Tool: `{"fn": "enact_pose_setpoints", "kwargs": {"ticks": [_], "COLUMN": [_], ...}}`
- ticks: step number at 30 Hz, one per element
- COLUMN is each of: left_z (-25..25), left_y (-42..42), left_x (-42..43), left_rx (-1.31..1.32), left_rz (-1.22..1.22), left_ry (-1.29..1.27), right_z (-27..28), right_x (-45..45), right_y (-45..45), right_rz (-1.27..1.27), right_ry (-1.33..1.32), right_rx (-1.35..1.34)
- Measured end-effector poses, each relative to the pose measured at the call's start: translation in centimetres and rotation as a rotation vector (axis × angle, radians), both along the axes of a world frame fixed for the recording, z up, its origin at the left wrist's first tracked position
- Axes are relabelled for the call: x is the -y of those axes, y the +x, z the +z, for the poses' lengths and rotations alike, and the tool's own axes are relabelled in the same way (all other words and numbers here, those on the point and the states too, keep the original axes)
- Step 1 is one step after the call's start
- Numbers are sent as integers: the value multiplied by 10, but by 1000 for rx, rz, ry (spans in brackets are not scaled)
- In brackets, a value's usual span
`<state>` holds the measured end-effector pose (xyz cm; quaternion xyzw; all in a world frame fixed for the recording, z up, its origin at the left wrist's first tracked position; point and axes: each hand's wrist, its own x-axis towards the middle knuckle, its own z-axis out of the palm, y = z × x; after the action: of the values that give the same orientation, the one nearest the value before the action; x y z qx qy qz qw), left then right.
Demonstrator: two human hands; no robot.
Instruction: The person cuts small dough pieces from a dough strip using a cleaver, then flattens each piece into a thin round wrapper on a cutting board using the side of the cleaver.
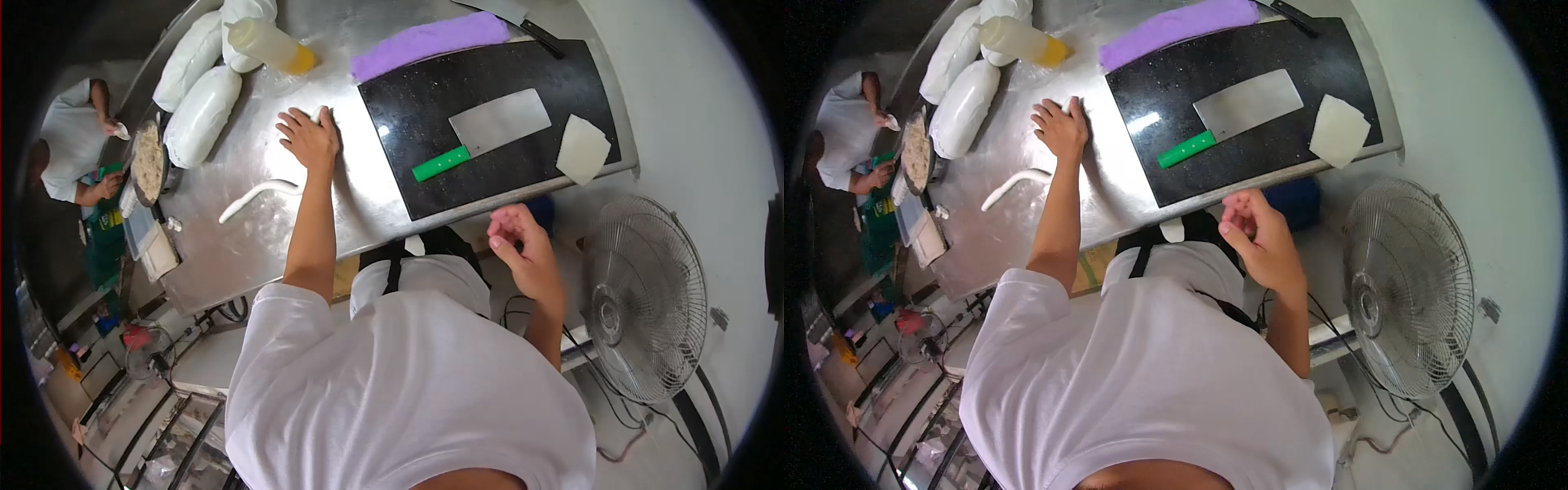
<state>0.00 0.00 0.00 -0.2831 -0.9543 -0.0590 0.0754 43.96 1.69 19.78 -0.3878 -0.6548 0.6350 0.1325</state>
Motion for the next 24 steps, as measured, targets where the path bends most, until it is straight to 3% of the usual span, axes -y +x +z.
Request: {"fn": "enact_pose_setpoints", "kwargs": {"ticks": [2,3,6,7,8,9,10,11,12,13,15,16,17,18,19,21,23,24], "left_z": [11,24,40,27,20,27,79,76,125,152,204,242,269,299,313,322,317,309], "left_y": [37,30,50,33,16,-1,-4,-42,-51,-59,-72,-72,-73,-66,-80,-106,-90,-85], "left_x": [6,-2,23,23,21,13,9,3,-2,-6,-20,-22,-20,-17,-14,2,18,23], "left_rx": [-103,80,253,250,245,321,694,846,899,722,661,773,821,795,938,1165,1242,1319], "left_rz": [-302,-296,-384,-464,-540,-394,-193,-235,-114,-185,-183,-61,-197,-198,-317,-775,-838,-906], "left_ry": [149,126,86,349,608,673,711,854,727,812,1134,1234,1413,1449,1535,1537,1608,1676], "right_z": [-8,-37,-66,-72,-95,-116,-119,-119,-117,-114,-109,-129,-167,-169,-153,-109,-88,-97], "right_x": [-1,-2,3,-2,-3,-4,-7,-11,-12,-11,-12,-17,-26,-27,-26,-12,-5,-7], "right_y": [-4,-34,-71,-90,-106,-122,-138,-154,-161,-163,-165,-158,-143,-141,-143,-136,-124,-103], "right_rz": [-137,-136,-333,-334,-303,-271,-273,-323,-372,-374,-387,-392,-440,-464,-488,-856,-936,-731], "right_ry": [-143,-81,6,10,196,381,391,342,289,302,327,332,236,191,145,-151,-460,-804], "right_rx": [-81,-120,65,146,203,256,255,405,556,550,651,647,481,396,312,-34,-587,-1055]}}
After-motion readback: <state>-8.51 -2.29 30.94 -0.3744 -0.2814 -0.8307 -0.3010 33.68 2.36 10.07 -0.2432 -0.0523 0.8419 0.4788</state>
